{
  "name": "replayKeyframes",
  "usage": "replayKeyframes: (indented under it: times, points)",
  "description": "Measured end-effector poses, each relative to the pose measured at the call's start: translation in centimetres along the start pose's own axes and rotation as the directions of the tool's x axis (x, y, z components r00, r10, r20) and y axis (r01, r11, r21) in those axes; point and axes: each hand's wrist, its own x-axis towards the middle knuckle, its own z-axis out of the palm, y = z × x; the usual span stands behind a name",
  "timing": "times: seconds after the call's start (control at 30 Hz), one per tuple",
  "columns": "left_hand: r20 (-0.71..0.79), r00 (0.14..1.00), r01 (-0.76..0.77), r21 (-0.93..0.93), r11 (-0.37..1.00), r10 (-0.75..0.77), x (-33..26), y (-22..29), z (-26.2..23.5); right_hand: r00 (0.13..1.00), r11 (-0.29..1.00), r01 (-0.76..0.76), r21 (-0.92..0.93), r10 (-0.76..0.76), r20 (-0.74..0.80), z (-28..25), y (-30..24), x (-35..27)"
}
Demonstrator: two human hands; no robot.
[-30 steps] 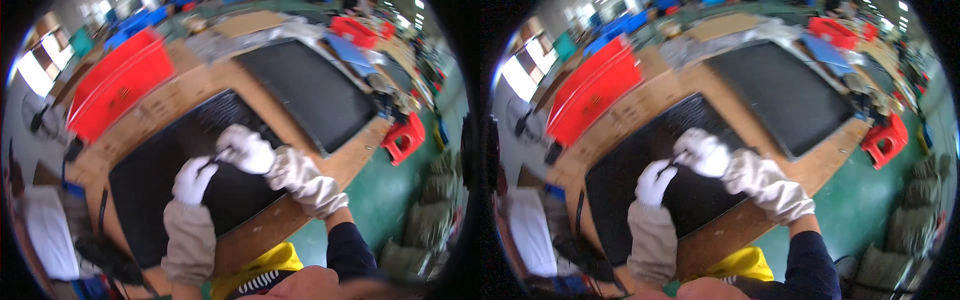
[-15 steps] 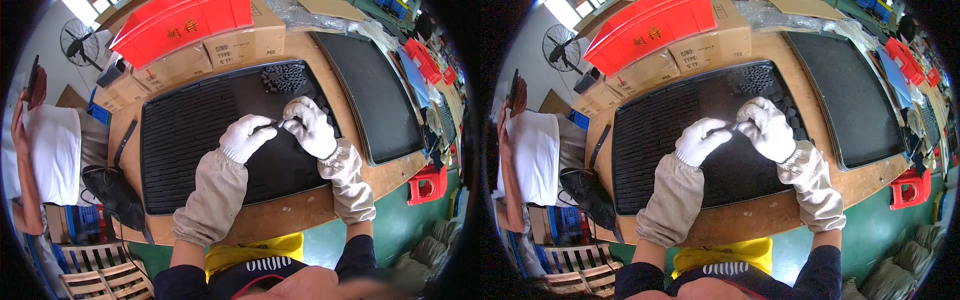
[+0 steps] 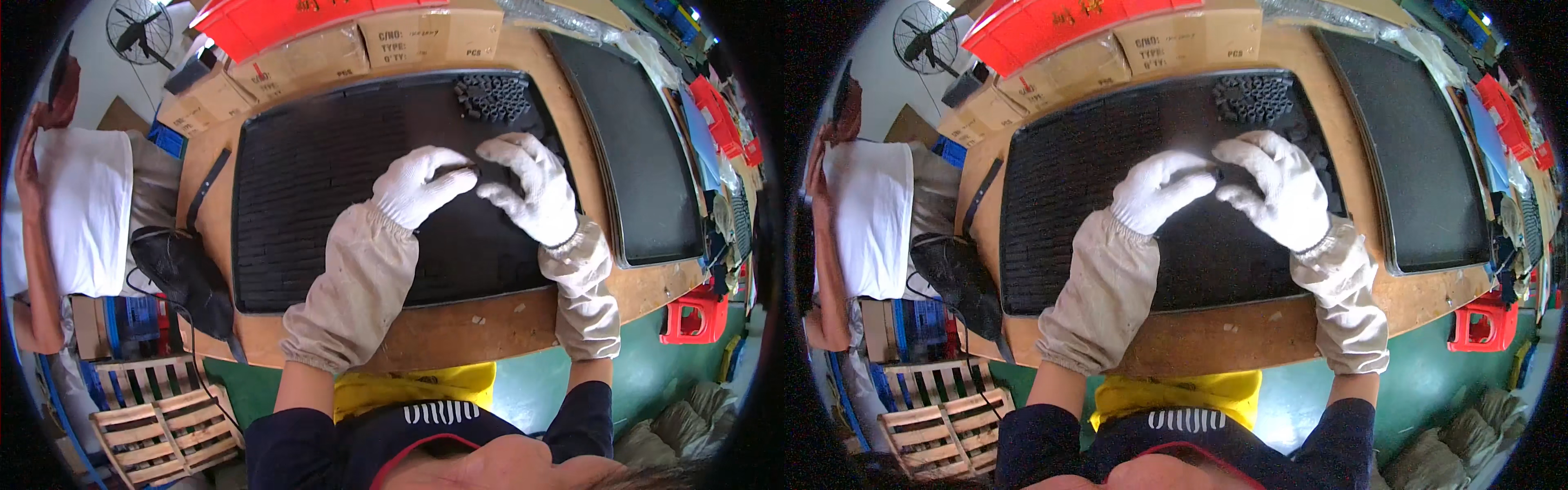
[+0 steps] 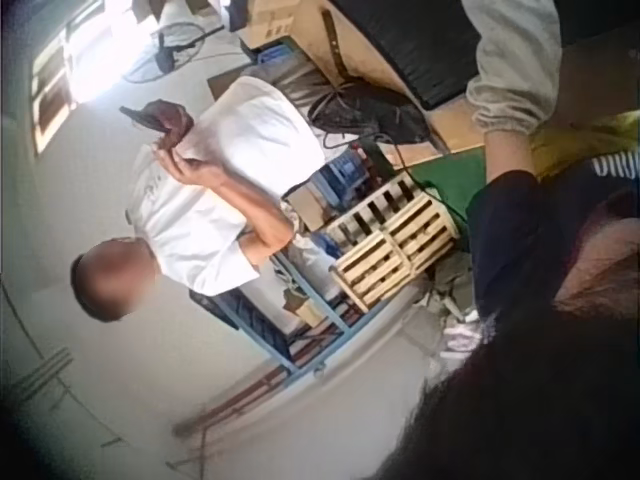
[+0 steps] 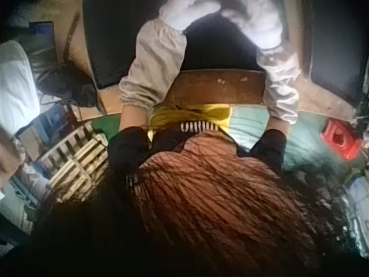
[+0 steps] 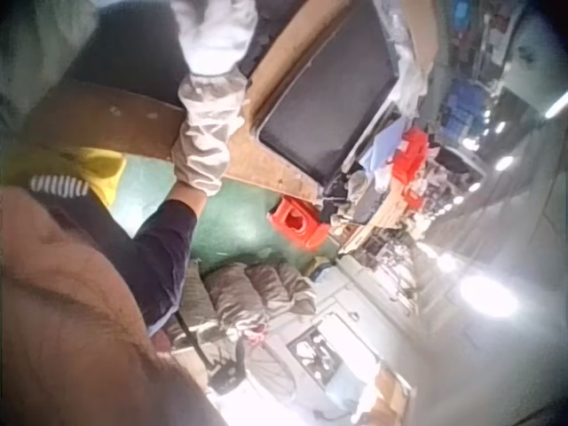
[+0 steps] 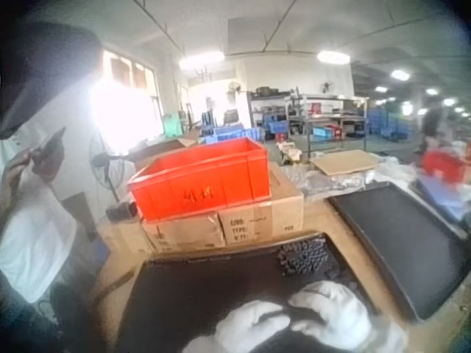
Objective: The person assembles small black cylindrical components by hand, inserting them into a black tray with a grid pattern. They occasionally use pliers to adjust or remove parts. The person works at a table in a factory setting, with other workers visible in the background.
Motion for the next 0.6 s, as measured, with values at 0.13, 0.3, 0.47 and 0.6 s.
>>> replayKeyframes:
  times: [0.13, 0.3, 0.47, 0.6]
  points:
    - [0.031, 0.999, 0.029, -0.004, 1.000, -0.028, -0.4, 1.0, -0.6, 0.995, 0.984, 0.078, 0.160, -0.088, 0.056, 1.2, 0.9, -0.6]
    - [-0.109, 0.994, -0.043, -0.361, 0.931, 0.004, 0.0, 1.4, -1.7, 0.969, 0.966, -0.030, 0.257, -0.034, 0.243, 2.6, -0.4, -1.7]
    - [-0.134, 0.990, -0.098, -0.493, 0.865, 0.035, 0.0, 1.9, -1.6, 0.806, 0.987, -0.052, 0.151, -0.048, 0.590, 4.5, -2.7, -2.5]
    - [-0.099, 0.994, -0.083, -0.505, 0.859, 0.038, 0.3, 1.3, -1.5, 0.727, 0.990, -0.070, 0.126, -0.036, 0.686, 4.4, -2.9, -3.0]
